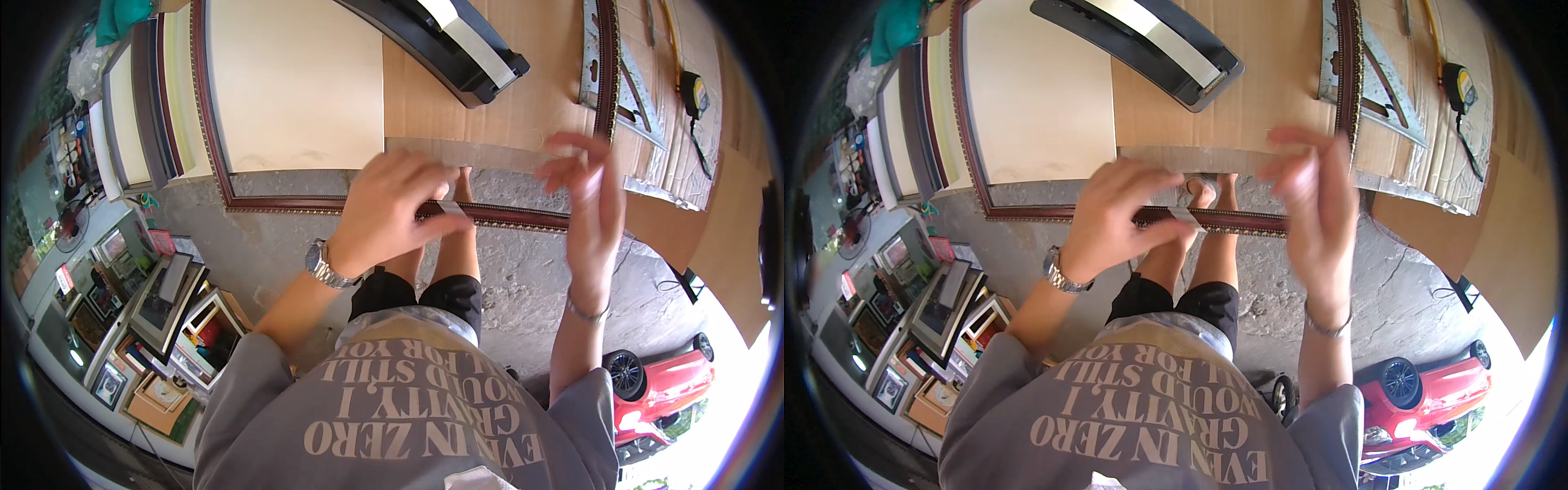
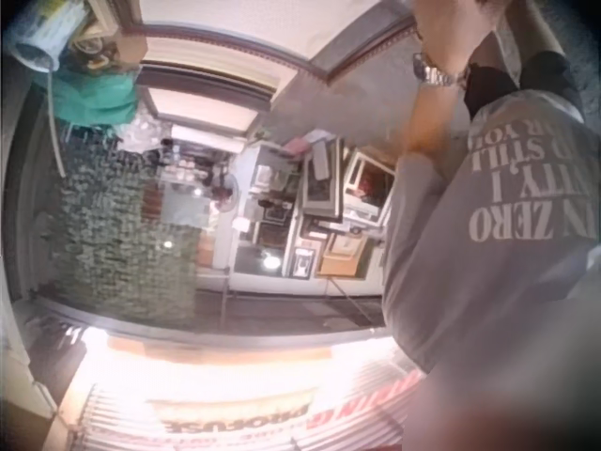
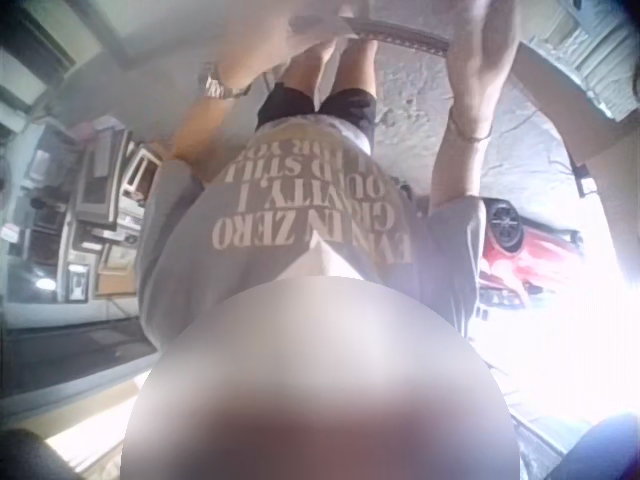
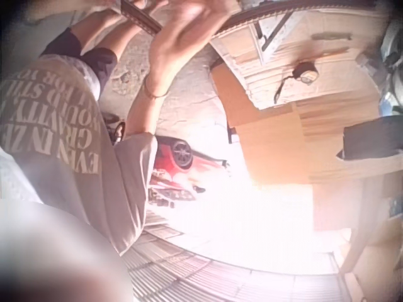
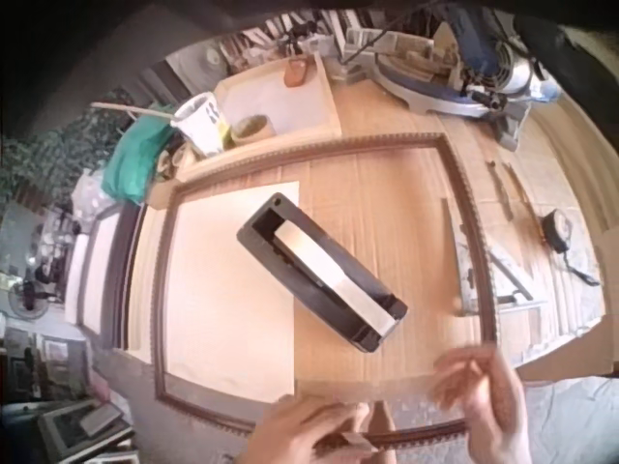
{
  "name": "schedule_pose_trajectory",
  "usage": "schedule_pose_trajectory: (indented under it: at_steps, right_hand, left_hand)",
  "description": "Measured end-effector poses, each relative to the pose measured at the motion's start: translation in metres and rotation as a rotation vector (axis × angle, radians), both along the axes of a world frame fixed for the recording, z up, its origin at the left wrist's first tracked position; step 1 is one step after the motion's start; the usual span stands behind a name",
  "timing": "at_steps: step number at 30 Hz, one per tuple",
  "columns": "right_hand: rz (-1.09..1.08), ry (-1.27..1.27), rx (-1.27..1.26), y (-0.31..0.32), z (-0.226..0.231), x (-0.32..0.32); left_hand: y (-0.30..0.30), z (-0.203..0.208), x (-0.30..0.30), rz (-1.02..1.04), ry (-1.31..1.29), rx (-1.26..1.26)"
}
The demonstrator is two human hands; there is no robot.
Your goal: The person assembles a picture frame by applying tape to the corners, then measures and marks the frame using a tape measure and a set square. The person uses a pen to mark measurements and aligns the set square to draw straight lines on the frame.
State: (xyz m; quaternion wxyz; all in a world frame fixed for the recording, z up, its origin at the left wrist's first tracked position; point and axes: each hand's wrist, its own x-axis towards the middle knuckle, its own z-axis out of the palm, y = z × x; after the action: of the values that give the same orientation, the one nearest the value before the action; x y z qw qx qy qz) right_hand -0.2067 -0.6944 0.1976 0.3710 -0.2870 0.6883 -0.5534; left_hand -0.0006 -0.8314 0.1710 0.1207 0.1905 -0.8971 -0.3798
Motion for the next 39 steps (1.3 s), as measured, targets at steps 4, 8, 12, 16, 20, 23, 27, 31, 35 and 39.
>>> schedule_pose_trajectory:
  at_steps: [4, 8, 12, 16, 20, 23, 27, 31, 35, 39]
  right_hand:
    - [0.094, 0.100, 0.158, -0.079, -0.003, -0.022]
    - [0.485, 0.089, 0.472, -0.110, 0.013, -0.042]
    - [0.283, -0.384, 0.277, -0.098, 0.020, -0.048]
    - [0.162, -0.248, 0.113, -0.060, 0.018, -0.030]
    - [0.083, -0.178, 0.117, -0.013, 0.022, -0.015]
    - [0.024, -0.179, 0.101, -0.002, 0.005, -0.005]
    - [-0.037, -0.124, 0.107, -0.005, -0.031, 0.001]
    - [-0.050, 0.047, 0.096, -0.020, -0.063, 0.005]
    - [-0.080, 0.168, 0.137, -0.025, -0.073, 0.008]
    - [-0.087, 0.194, 0.146, -0.028, -0.078, 0.003]
  left_hand:
    - [0.009, 0.003, -0.028, 0.481, 0.105, 0.260]
    - [0.017, -0.002, -0.057, 0.547, -0.161, 0.612]
    - [0.027, -0.012, -0.077, 0.486, 0.221, 1.010]
    - [0.037, -0.022, -0.083, 0.648, 0.258, 1.125]
    - [0.045, -0.026, -0.086, 0.681, 0.369, 1.122]
    - [0.050, -0.021, -0.090, 0.692, 0.429, 1.218]
    - [0.056, -0.015, -0.102, 0.757, 0.588, 1.335]
    - [0.058, -0.021, -0.121, 0.942, 0.606, 1.321]
    - [0.062, -0.027, -0.133, 1.035, 0.618, 1.263]
    - [0.061, -0.033, -0.141, 1.131, 0.680, 1.227]
